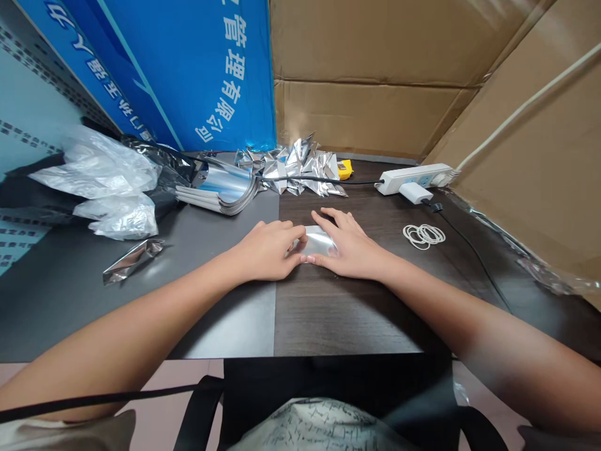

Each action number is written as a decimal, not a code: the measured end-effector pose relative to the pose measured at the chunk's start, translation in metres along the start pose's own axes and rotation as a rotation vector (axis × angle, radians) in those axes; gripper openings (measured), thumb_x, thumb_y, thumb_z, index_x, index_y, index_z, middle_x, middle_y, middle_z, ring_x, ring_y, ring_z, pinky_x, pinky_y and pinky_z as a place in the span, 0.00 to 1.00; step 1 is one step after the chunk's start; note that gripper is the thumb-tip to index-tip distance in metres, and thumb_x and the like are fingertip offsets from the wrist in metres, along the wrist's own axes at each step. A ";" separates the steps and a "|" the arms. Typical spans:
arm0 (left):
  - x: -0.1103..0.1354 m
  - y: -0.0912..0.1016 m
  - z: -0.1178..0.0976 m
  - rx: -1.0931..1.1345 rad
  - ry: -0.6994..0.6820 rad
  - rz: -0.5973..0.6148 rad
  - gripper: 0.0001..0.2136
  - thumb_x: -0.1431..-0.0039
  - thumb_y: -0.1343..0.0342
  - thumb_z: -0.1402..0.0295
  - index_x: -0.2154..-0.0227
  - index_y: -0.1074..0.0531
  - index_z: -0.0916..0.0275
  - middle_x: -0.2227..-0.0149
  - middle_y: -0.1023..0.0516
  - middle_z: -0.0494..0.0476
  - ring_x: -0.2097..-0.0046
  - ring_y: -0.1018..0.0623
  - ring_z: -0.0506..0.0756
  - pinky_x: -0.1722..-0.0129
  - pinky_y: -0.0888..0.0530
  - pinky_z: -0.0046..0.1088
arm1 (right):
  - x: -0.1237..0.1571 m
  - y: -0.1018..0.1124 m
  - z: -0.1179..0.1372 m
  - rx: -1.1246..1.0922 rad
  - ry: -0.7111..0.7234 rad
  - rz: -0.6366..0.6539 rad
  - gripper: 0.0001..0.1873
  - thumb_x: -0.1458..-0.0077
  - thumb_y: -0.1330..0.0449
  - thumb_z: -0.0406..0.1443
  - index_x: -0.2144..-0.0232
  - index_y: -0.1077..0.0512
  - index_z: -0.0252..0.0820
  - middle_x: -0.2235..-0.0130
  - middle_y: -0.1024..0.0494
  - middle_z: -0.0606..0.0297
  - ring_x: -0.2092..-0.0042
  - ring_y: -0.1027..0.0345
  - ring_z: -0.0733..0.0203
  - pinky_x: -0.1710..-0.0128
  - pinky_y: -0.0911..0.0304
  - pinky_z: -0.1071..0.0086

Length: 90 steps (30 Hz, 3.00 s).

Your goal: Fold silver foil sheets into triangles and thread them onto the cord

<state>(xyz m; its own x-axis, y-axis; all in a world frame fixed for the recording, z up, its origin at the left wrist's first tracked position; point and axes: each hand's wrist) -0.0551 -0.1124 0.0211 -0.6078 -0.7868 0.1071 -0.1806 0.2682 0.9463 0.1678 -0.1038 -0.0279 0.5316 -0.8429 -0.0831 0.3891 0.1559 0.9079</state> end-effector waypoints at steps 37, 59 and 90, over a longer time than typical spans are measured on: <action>-0.004 -0.007 -0.009 0.034 0.120 -0.011 0.14 0.44 0.46 0.56 0.58 0.32 0.57 0.59 0.25 0.56 0.53 0.27 0.63 0.57 0.37 0.41 | -0.008 0.015 0.018 -0.046 -0.204 0.143 0.59 0.56 0.35 0.52 0.28 0.53 0.40 0.29 0.54 0.46 0.28 0.63 0.35 0.31 0.60 0.42; -0.005 -0.007 -0.008 0.048 0.149 0.009 0.15 0.44 0.46 0.55 0.58 0.32 0.56 0.59 0.25 0.56 0.52 0.27 0.64 0.56 0.36 0.44 | -0.009 0.020 0.014 -0.072 -0.211 0.232 0.60 0.52 0.35 0.52 0.27 0.63 0.51 0.27 0.62 0.49 0.26 0.73 0.35 0.31 0.63 0.40; -0.005 0.009 0.015 0.254 0.009 0.154 0.17 0.46 0.43 0.71 0.52 0.28 0.59 0.58 0.25 0.54 0.57 0.26 0.55 0.56 0.31 0.30 | -0.002 0.046 -0.018 0.018 -0.254 0.345 0.69 0.54 0.32 0.57 0.26 0.70 0.45 0.26 0.65 0.44 0.26 0.75 0.28 0.32 0.61 0.33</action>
<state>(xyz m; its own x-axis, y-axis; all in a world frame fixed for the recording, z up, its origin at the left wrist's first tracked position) -0.0656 -0.0972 0.0248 -0.6364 -0.7306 0.2473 -0.2749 0.5144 0.8123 0.1984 -0.0860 0.0068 0.4252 -0.8433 0.3287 0.2067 0.4441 0.8718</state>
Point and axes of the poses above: each hand's wrist, its own x-axis away from the middle knuckle, its own y-axis out of the back of the hand, z = x × y
